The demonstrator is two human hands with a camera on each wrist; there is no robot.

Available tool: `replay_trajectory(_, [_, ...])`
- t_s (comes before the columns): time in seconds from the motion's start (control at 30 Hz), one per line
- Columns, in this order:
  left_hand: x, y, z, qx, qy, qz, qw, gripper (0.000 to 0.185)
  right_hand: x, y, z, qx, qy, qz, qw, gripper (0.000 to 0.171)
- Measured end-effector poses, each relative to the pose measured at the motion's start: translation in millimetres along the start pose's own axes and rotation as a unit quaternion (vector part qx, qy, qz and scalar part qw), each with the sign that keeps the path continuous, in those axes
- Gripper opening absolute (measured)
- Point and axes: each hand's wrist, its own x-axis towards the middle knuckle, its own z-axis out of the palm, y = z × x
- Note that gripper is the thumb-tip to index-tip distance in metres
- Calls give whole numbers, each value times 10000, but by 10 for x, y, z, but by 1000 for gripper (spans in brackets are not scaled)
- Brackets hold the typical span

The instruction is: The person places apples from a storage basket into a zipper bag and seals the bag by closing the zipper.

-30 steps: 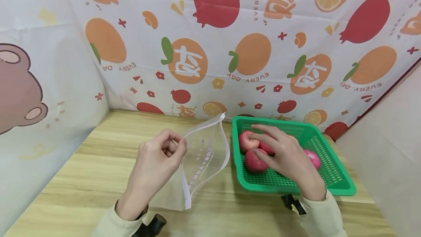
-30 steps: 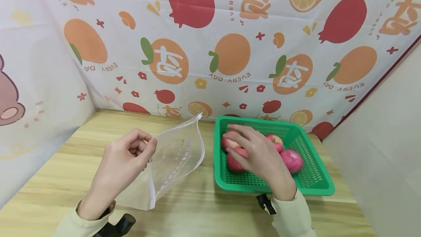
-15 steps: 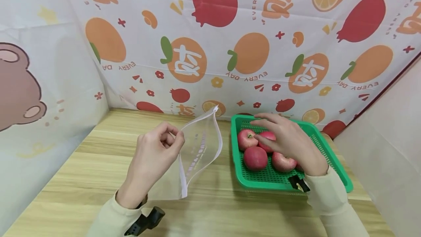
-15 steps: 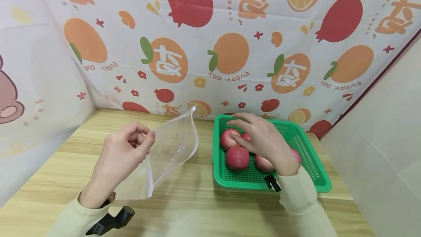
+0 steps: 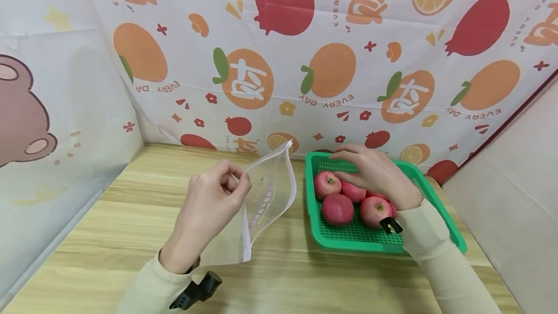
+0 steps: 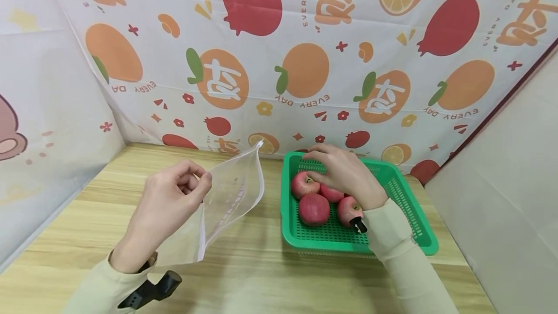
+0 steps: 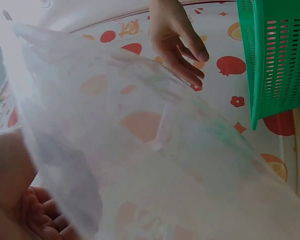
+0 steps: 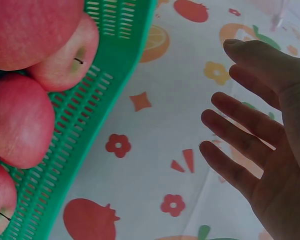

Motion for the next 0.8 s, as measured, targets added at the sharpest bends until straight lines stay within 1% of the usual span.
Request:
replay_trajectory(0.3, [11, -10, 24, 80, 13, 112, 9999, 11, 106, 117, 128, 35, -249, 114, 9996, 44])
replay_trajectory(0.53, [-6, -22, 40, 66, 6, 140, 9999, 12, 165, 197, 247, 102, -361, 55, 9993, 46])
replay_trajectory(0.8, [-24, -18, 61, 41, 12, 143, 9999, 13, 224, 246, 444, 329, -795, 428, 9954, 47])
